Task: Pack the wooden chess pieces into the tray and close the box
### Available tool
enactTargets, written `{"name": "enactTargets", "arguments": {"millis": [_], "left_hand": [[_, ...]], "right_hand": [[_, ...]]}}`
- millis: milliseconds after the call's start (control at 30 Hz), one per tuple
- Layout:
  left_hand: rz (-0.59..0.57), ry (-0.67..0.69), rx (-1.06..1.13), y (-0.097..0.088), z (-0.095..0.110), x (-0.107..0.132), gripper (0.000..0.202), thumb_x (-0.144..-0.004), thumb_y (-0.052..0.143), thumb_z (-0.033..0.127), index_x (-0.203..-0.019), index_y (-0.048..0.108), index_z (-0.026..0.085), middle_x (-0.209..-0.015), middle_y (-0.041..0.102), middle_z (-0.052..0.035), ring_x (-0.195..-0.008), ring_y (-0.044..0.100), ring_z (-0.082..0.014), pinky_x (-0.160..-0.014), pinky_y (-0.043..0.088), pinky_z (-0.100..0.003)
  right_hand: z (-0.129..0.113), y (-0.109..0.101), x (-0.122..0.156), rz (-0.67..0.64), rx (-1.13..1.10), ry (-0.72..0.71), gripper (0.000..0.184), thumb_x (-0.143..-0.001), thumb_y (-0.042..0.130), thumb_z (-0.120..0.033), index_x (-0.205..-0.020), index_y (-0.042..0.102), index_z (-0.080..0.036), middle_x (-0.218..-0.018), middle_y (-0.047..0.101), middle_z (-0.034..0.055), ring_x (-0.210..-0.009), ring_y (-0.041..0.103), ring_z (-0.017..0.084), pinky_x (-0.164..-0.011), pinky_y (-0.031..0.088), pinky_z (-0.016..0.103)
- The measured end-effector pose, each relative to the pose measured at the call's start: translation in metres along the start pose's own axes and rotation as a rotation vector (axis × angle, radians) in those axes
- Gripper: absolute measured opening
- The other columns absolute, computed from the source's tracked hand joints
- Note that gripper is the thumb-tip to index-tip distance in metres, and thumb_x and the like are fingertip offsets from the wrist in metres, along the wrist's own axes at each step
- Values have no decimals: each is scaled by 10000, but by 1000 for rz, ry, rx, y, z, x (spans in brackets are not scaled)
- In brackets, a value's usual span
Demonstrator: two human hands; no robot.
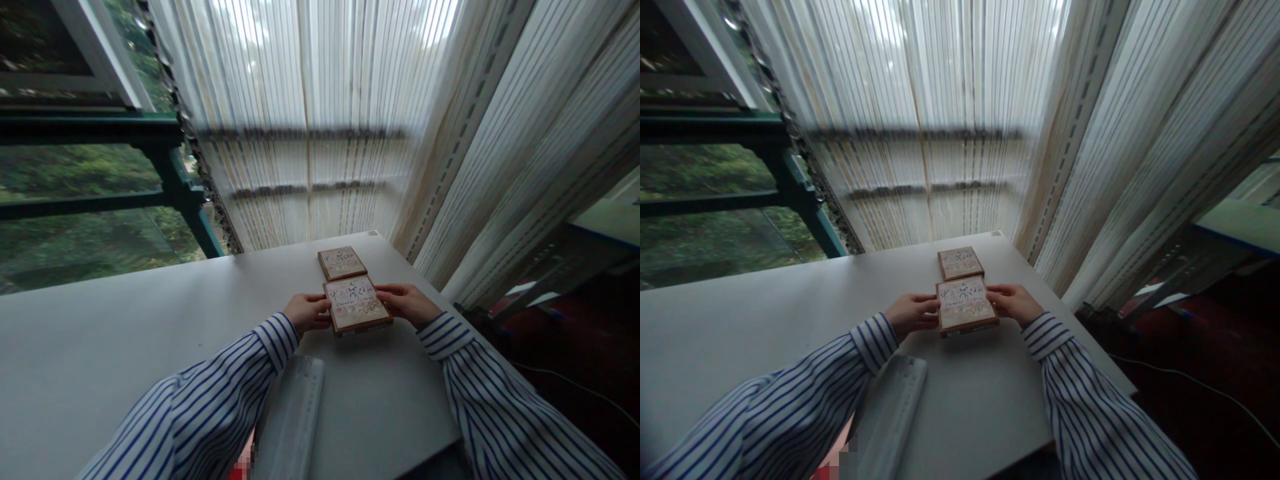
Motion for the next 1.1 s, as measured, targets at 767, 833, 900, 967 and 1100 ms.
{"name": "enactTargets", "arguments": {"millis": [767,833,900,967,1100], "left_hand": [[-4,-5,-40,17,-1,-16,237,-755,568,121,-981,594,53,-853,678,-129,-574,628,-128,-509,508,-212],[-4,-9,-38,18,-2,-18,234,-760,559,113,-984,590,52,-843,678,-129,-577,630,-133,-516,514,-224],[-2,-14,-39,19,-3,-20,220,-761,557,109,-970,594,54,-831,678,-126,-565,628,-134,-524,520,-236],[4,-17,-44,19,-4,-22,204,-759,559,110,-952,600,56,-820,678,-121,-544,623,-129,-524,522,-241],[12,-17,-58,19,-6,-25,190,-762,554,111,-940,603,62,-813,678,-114,-552,624,-130,-525,523,-236]], "right_hand": [[6,-19,-21,28,63,-8,175,-646,670,-118,-821,658,-110,-728,690,62,-647,640,144,-624,539,257],[5,-19,-22,23,72,-16,169,-642,674,-118,-811,663,-111,-724,691,60,-657,639,141,-635,537,251],[4,-19,-23,22,84,-23,165,-638,680,-124,-802,668,-113,-718,692,59,-659,638,141,-637,537,249],[5,-21,-25,25,97,-28,163,-637,683,-136,-799,674,-117,-713,692,60,-656,637,143,-639,538,251],[5,-22,-27,27,113,-35,163,-639,682,-142,-801,680,-123,-722,694,62,-670,638,147,-676,536,265]]}}
Point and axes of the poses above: each hand's wrist, its own x-axis away from the middle knuckle, its own y-axis out of the palm, z = x × y, the point moved 8 cm from there along -x, towards the middle knuckle
